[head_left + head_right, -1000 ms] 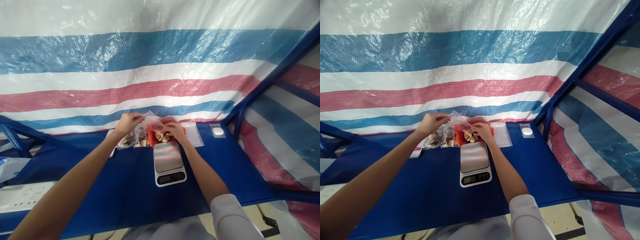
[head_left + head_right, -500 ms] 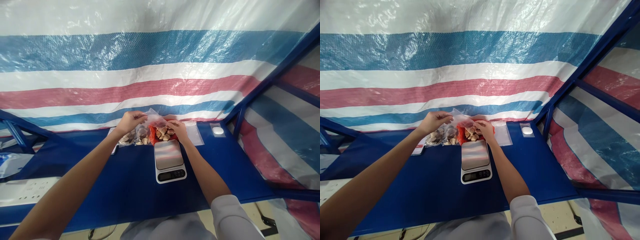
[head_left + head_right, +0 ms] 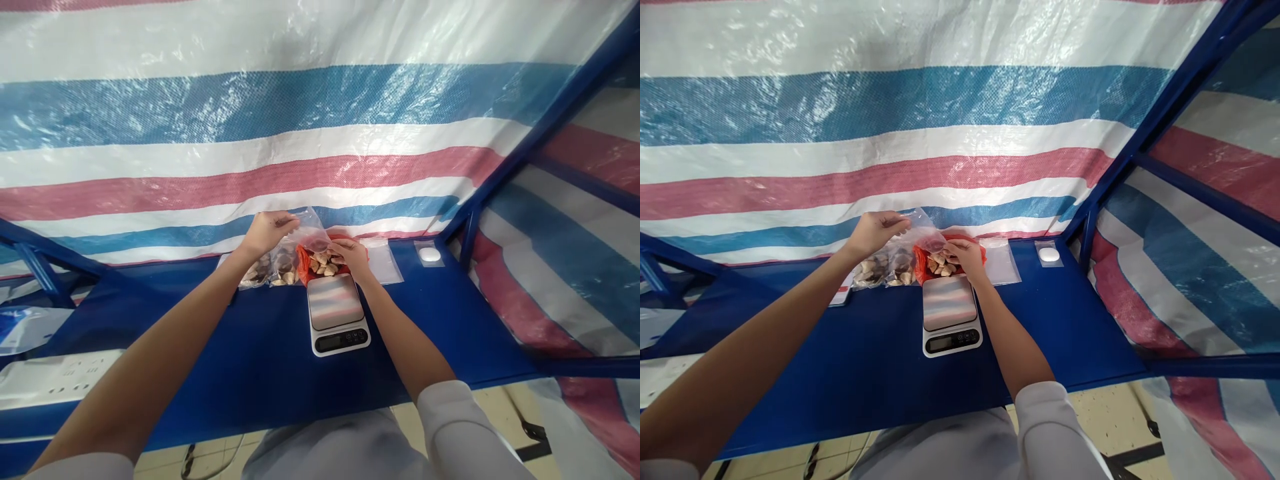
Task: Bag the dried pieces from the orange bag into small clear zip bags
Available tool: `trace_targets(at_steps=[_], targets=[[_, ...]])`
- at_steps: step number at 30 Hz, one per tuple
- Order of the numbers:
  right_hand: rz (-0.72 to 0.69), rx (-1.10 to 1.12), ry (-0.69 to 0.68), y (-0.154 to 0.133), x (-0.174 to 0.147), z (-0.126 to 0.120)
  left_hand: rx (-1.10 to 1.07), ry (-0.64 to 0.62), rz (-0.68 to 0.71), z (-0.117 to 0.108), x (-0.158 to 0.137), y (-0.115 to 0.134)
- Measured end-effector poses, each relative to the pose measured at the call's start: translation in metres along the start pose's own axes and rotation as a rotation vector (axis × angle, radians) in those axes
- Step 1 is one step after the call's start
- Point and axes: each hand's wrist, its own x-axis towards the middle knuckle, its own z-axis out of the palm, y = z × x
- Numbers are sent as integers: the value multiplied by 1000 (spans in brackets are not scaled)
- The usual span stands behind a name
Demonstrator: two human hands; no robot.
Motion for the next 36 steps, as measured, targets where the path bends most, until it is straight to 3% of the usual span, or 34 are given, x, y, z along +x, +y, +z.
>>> trace_targets(at_steps=[7,13,27,33,36], targets=[[36,10,-4,0,8,5,41,32,2,-5,9,-8],[55,43,9,6,9,-1,-43,-114,-37,-6,8,-8],[34,-10,37,6,7,-6,33,-143,-47,-3,10,-5],[-8,-4,-45,4,-1,-17,0,-209,-98,0,8,2],[9,25,29,2,-8,-19,-44,-214,-56,5,6,8]])
